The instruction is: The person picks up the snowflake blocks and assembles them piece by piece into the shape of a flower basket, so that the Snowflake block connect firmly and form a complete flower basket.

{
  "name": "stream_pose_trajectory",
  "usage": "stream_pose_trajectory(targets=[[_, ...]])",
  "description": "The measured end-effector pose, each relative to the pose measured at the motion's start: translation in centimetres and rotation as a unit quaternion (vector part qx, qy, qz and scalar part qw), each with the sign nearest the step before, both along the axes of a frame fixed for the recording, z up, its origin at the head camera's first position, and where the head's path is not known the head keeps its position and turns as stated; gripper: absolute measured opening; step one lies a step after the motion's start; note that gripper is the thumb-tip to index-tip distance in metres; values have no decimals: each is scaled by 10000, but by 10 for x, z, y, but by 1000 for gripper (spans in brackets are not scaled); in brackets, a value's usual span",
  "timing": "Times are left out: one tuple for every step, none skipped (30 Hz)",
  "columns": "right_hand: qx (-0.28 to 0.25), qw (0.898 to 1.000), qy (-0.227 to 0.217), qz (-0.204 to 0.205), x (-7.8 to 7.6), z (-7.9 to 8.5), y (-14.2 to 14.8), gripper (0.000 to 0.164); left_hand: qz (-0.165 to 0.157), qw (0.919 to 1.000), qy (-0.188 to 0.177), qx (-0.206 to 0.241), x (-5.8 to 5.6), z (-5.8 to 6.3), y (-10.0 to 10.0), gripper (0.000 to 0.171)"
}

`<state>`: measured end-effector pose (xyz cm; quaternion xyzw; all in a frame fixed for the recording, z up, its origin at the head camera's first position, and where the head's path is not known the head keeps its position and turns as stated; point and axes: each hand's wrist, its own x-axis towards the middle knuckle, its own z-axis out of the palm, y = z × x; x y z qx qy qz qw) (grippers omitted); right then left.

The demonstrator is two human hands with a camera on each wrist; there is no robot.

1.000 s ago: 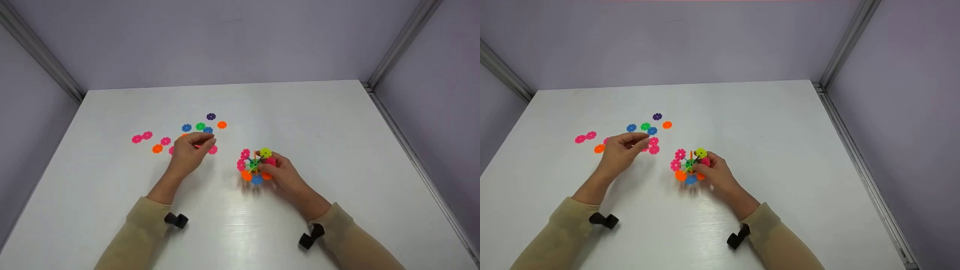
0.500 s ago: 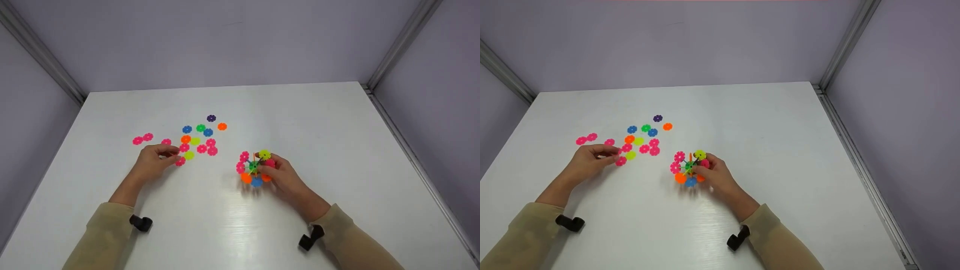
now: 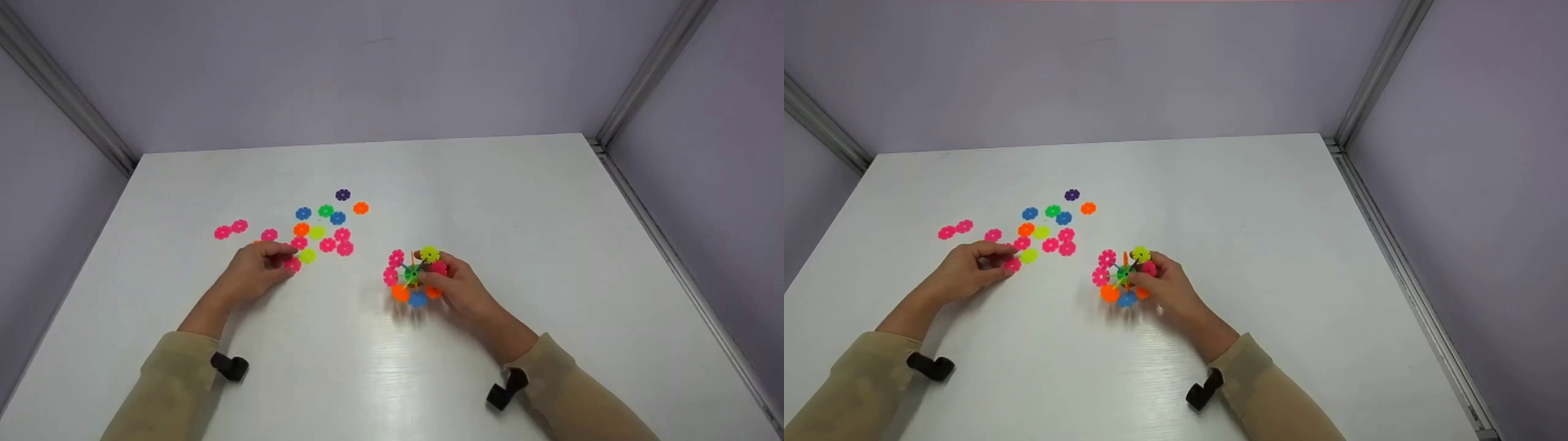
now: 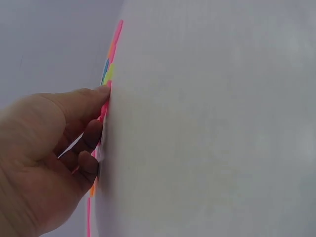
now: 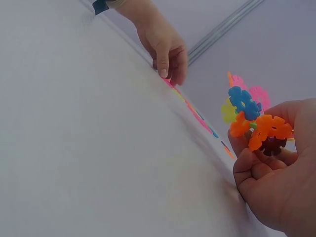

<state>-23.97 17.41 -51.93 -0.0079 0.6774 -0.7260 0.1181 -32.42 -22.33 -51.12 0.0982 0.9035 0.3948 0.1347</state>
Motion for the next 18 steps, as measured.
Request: stream_pose_trajectory(targets=[[38, 10000, 6, 6, 0, 0, 0, 47, -10, 10000, -6, -30, 1, 1, 1, 49], [49, 10000, 9, 12, 0, 1, 0, 46, -13, 10000, -6, -44, 2, 2, 3, 49], [72, 10000, 28, 23, 0, 1, 0, 46, 0, 10000, 1, -50, 3, 3, 5, 48], [100, 9999, 49, 35, 0, 1, 0, 46, 24, 10000, 11, -35, 4, 4, 7, 46], [130, 9999, 79, 57, 0, 1, 0, 45, 51, 10000, 23, -24, 5, 5, 11, 42], [182, 9997, 148, 90, 1, 1, 0, 45, 69, 10000, 27, 5, 6, 7, 14, 38], [214, 9995, 184, 118, 1, 1, 0, 44, 62, 9999, 50, 64, 8, 9, 19, 34], [245, 9994, 216, 146, 1, 1, 1, 44, 59, 9999, 68, 135, 9, 12, 25, 30], [278, 9992, 244, 173, 2, 1, 1, 43, 49, 9997, 91, 220, 11, 15, 31, 27], [323, 9989, 272, 204, 2, 1, 1, 44, 8, 9994, 127, 318, 12, 19, 39, 25], [354, 9987, 287, 229, 3, 1, 1, 44, -42, 9989, 181, 437, 14, 23, 46, 25], [371, 9985, 298, 253, 4, 1, 1, 44, -95, 9980, 241, 574, 15, 28, 54, 26], [377, 9985, 283, 266, 4, 1, 1, 45, -156, 9966, 315, 742, 17, 33, 62, 26], [409, 9982, 304, 300, 5, 1, 1, 45, -195, 9948, 379, 926, 19, 37, 70, 28], [436, 9980, 323, 333, 5, 1, 1, 45, -230, 9926, 425, 1114, 20, 42, 79, 28], [404, 9978, 355, 398, 5, 1, 1, 45, -299, 9898, 485, 1303, 22, 46, 87, 28], [416, 9975, 361, 433, 5, 1, 1, 46, -340, 9869, 543, 1483, 23, 49, 95, 27], [446, 9972, 372, 476, 5, 1, 1, 46, -397, 9840, 590, 1631, 25, 51, 103, 27]])
